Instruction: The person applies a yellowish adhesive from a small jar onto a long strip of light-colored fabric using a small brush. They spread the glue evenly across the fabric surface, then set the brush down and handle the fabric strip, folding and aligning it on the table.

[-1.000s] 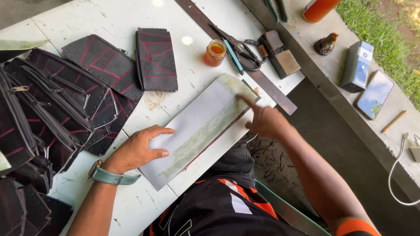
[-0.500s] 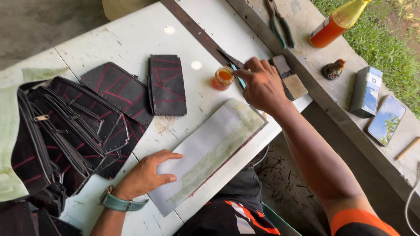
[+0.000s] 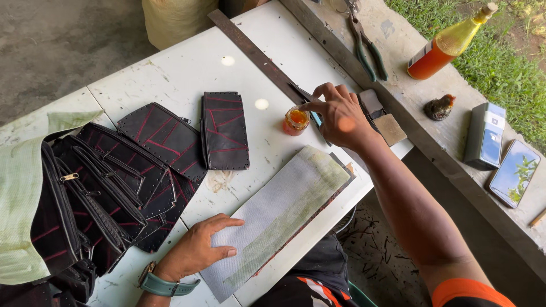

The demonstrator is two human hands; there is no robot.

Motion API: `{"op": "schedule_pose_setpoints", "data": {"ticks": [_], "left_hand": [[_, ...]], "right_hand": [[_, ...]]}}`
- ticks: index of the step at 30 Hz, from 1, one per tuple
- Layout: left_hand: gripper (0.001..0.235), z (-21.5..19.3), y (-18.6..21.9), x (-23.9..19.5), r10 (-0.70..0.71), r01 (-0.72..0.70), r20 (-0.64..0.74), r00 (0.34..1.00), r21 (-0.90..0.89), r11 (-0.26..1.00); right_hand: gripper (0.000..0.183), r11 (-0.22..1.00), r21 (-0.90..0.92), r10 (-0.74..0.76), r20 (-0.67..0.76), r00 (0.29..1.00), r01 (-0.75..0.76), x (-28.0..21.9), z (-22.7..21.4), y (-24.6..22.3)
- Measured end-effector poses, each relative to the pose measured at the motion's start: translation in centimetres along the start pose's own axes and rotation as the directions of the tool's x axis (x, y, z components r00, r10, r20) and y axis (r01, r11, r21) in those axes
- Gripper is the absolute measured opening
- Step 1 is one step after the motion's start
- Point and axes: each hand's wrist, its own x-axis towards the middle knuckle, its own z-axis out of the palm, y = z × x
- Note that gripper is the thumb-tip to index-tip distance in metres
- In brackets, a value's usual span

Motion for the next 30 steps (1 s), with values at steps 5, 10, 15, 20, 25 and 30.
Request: {"op": "schedule_pose_setpoints", "data": {"ticks": [5, 10, 15, 20, 25, 30], "left_hand": [[0.052, 0.0, -0.3, 0.2, 0.037, -0.037, -0.012, 0.999, -0.007, 0.999], [0.051, 0.2, -0.2, 0.0, 0.034, -0.034, -0.008, 0.999, 0.016, 0.999], [0.051, 0.2, 0.3, 0.0, 0.031, -0.032, -0.012, 0.999, -0.042, 0.999], [0.053, 0.2, 0.0, -0.6, -0.077, 0.077, -0.010, 0.997, -0.007, 0.997], [0.045, 0.0, -0.9, -0.3, 0.039, -0.040, -0.015, 0.999, -0.076, 0.996], [0.037, 0.0, -3.0, 0.3, 0.122, -0.122, -0.008, 0.992, -0.141, 0.982]], "right_hand": [[0.042, 0.991, 0.133, -0.027, 0.095, 0.995, 0.014, -3.8, -3.0, -0.2], [0.094, 0.256, 0.958, -0.245, 0.196, 0.949, -0.132, -11.4, -5.3, 0.1], [0.120, 0.064, 0.801, -0.184, 0.596, 0.782, -0.595, -15.6, 1.0, 0.1], [0.120, 0.404, 0.660, -0.042, 0.705, 0.708, -0.634, -15.7, 2.1, -3.3], [0.121, 0.745, 0.509, -0.100, 0.723, 0.684, -0.430, -16.0, 0.9, -11.5], [0.119, 0.825, 0.541, -0.255, 0.615, 0.746, -0.163, -17.4, 2.6, -18.3]]}}
